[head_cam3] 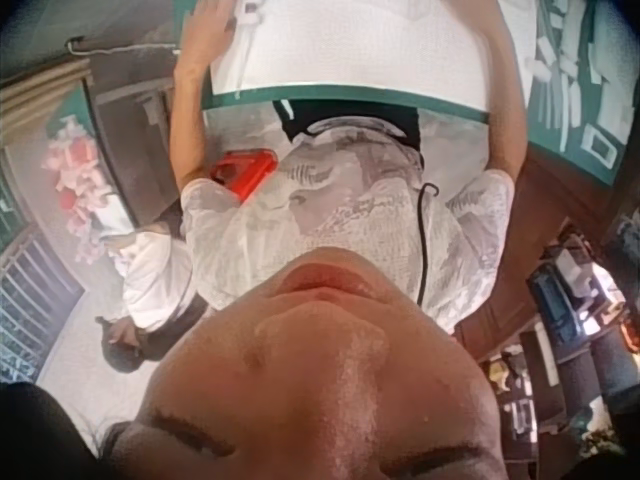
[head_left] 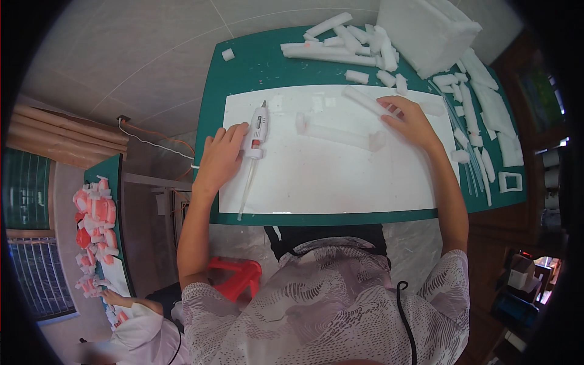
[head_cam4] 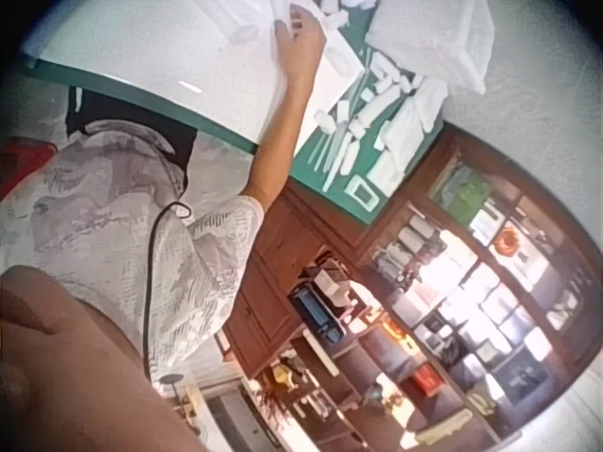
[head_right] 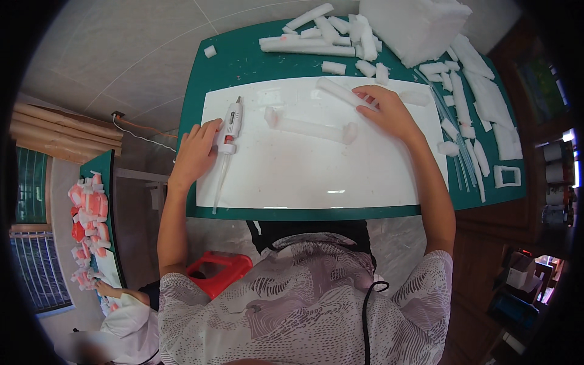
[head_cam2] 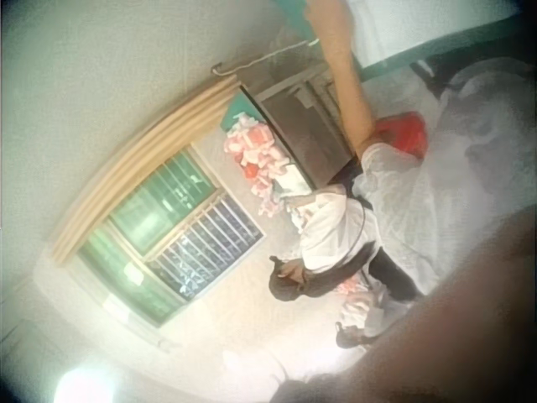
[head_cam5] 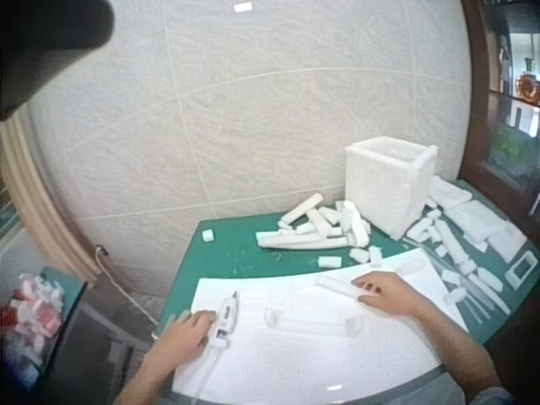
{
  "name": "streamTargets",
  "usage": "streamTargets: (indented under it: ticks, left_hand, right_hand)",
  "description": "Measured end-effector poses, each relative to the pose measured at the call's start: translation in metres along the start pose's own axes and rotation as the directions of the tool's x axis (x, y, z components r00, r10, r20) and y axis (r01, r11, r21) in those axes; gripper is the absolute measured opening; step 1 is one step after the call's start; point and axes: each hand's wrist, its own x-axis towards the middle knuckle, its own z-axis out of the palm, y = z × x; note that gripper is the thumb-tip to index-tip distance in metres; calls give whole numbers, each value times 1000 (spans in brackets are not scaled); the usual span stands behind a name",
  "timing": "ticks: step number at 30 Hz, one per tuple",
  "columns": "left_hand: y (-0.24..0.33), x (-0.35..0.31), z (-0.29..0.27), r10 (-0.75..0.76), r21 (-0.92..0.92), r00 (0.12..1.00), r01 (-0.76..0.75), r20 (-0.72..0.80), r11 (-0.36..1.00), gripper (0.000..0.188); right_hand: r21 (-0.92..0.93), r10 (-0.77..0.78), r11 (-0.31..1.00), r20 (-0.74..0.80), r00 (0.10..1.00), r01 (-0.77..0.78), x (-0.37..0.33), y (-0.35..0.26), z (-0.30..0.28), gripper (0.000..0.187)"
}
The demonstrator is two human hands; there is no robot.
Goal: Using a hot glue gun to assemble various pieces of white foam on a board.
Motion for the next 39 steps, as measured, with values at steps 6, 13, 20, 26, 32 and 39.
streamTargets:
  ticks: [6, 13, 20, 26, 32, 39]
  left_hand:
    - [-9, -2, 12, -3, -93, 979, -16, -203, 995, 50]
    - [5, -13, 4, -300, -527, 922, 133, -246, 839, 36]
    - [19, -11, -14, -212, -806, 977, 104, -28, 583, 29]
    - [18, -2, -10, -181, -759, 983, 91, -36, 644, 30]
    - [16, 1, -6, -163, -753, 984, 58, -66, 656, 33]
    - [19, 2, -6, -178, -732, 981, 63, -81, 678, 35]
  right_hand:
    - [50, -9, 999, -32, 999, 11, -1, 8, 2, 37]
    - [24, -30, 999, -31, 999, 31, -4, 7, 3, 35]
    - [50, -11, 999, -54, 998, 14, -6, 6, 5, 34]
    - [58, 1, 998, -31, 1000, 1, -7, 1, 4, 34]
    - [22, 23, 1000, -33, 999, -22, -8, 3, 6, 33]
    - [32, 23, 999, -22, 999, -22, -8, 3, 6, 33]
